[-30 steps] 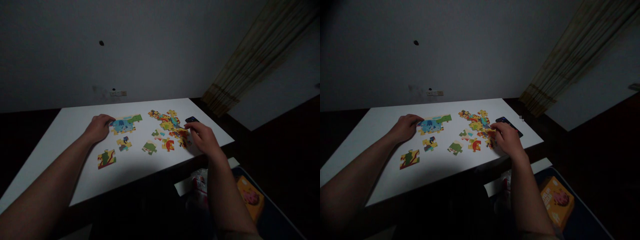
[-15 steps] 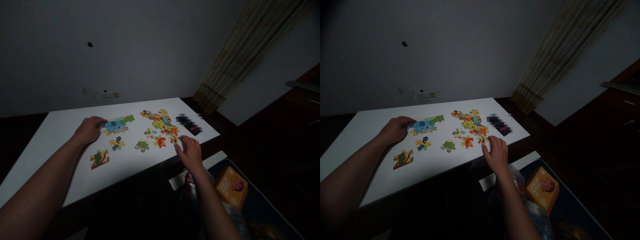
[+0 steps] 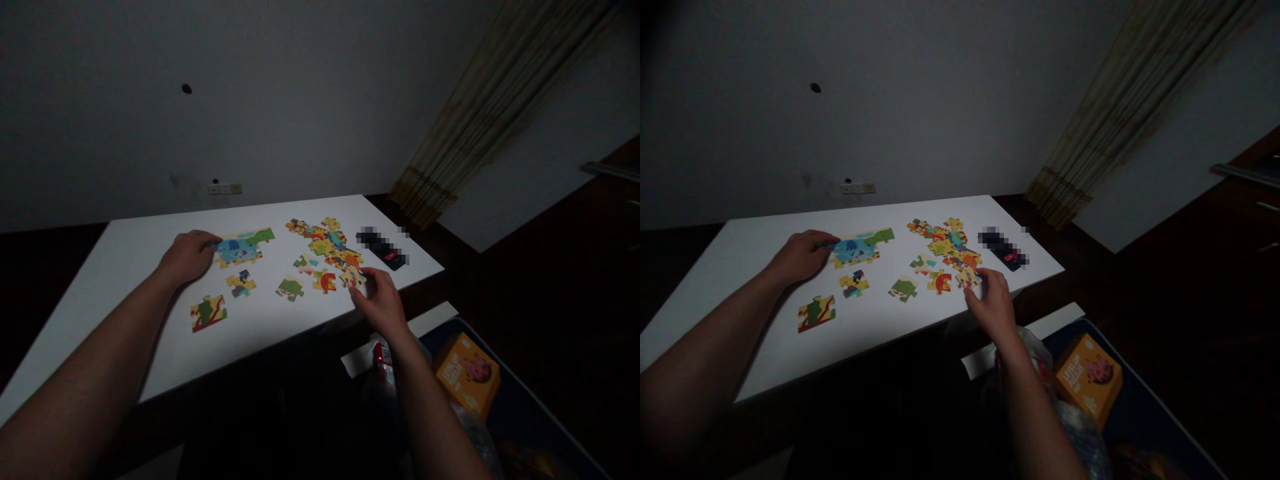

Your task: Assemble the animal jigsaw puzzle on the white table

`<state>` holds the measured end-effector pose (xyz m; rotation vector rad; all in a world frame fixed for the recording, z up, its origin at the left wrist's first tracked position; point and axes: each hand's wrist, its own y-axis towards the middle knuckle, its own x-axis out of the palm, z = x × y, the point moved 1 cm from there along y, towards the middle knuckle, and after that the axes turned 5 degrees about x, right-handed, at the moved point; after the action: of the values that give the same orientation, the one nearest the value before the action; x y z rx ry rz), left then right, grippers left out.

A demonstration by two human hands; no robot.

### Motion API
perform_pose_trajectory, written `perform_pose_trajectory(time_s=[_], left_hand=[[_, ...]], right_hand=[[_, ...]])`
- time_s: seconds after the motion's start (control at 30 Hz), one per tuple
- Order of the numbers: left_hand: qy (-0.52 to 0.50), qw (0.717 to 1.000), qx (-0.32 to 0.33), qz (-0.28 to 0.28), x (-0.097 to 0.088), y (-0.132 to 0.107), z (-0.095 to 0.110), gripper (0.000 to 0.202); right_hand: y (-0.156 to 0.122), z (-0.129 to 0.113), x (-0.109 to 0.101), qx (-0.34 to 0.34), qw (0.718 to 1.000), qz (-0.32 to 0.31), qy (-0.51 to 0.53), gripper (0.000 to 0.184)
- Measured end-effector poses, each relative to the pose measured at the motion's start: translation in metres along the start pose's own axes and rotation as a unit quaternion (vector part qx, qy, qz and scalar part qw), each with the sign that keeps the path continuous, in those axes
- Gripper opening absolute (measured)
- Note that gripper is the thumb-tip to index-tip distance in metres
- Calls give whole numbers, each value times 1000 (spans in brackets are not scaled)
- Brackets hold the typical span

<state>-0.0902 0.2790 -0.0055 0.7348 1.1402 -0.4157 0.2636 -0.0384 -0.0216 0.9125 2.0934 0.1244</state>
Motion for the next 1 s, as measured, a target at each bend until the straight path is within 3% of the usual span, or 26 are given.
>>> perform_pose_trajectory(time_s=[0.2, 0.43, 0.6, 0.73, 0.8, 1.0], left_hand=[[8, 999, -37, -17, -6, -4, 11, 44], [-1, 999, -44, -6, -9, -10, 18, 43], [-8, 999, -43, 4, -8, -10, 17, 41], [-8, 999, -49, 2, -4, -9, 13, 38], [-8, 999, -50, 2, -2, -8, 11, 37], [0, 999, -43, -10, 0, -5, 6, 40]], right_hand=[[10, -37, 3, -35, 988, 36, 145, 18], [76, -126, 53, -121, 974, -147, 122, 19], [94, -159, 87, -158, 968, -179, 74, 23], [89, -149, 97, -120, 967, -216, 70, 22], [89, -133, 91, -110, 973, -190, 66, 22], [83, -45, 29, -7, 994, -56, 94, 33]])
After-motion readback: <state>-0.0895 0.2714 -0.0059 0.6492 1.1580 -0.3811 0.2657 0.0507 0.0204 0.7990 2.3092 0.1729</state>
